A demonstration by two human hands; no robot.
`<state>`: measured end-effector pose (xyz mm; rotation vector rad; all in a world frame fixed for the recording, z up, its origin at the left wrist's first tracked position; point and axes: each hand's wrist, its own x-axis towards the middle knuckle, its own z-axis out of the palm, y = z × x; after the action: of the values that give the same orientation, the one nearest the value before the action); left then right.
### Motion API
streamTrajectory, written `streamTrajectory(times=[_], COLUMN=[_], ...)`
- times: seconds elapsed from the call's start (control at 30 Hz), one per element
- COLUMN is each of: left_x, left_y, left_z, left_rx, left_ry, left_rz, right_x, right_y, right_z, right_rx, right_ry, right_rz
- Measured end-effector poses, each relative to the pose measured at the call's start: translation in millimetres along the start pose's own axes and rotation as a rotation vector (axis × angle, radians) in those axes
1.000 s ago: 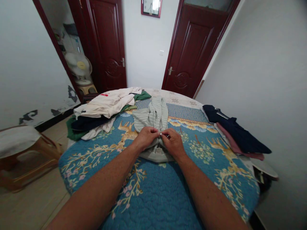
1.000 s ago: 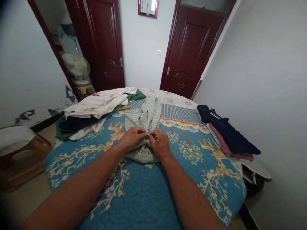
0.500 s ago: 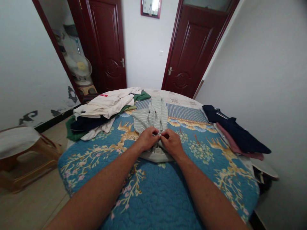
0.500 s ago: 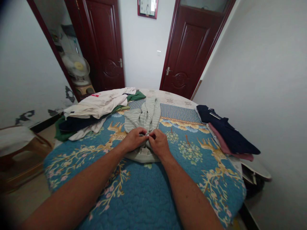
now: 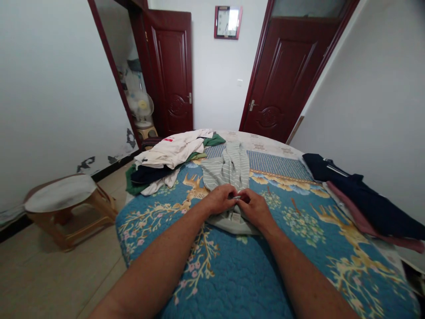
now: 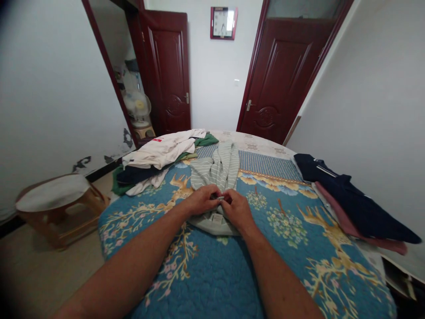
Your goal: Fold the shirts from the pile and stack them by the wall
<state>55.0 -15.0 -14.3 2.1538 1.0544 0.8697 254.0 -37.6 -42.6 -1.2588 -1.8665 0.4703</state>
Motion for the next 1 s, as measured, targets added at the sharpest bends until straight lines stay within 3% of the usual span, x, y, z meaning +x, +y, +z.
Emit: streamTrajectory(times=[0.27,0.57,0.8,1.0], left_x=[1,1,6,10], left_y=[-1,0,1,1], left_z=[1.0,4.8,8.9,9.6], left_rx=[0.084,0.073,0.063,0.103], left_ry=[-0.015,0.07,0.147,0.168], left_rz=[-0.071,-0.108,-0.136,-0.124], right_x=[1,2,6,12], right_y=[2,5,2,2], right_z=[3,-2,3,2], right_rx=[-0.086,-0.051,-0.091,-0.061], right_ry=[0.006,-0.05,0.024,-0.002], right_rz=[-0.106,-0.074,-0.088,-0.062])
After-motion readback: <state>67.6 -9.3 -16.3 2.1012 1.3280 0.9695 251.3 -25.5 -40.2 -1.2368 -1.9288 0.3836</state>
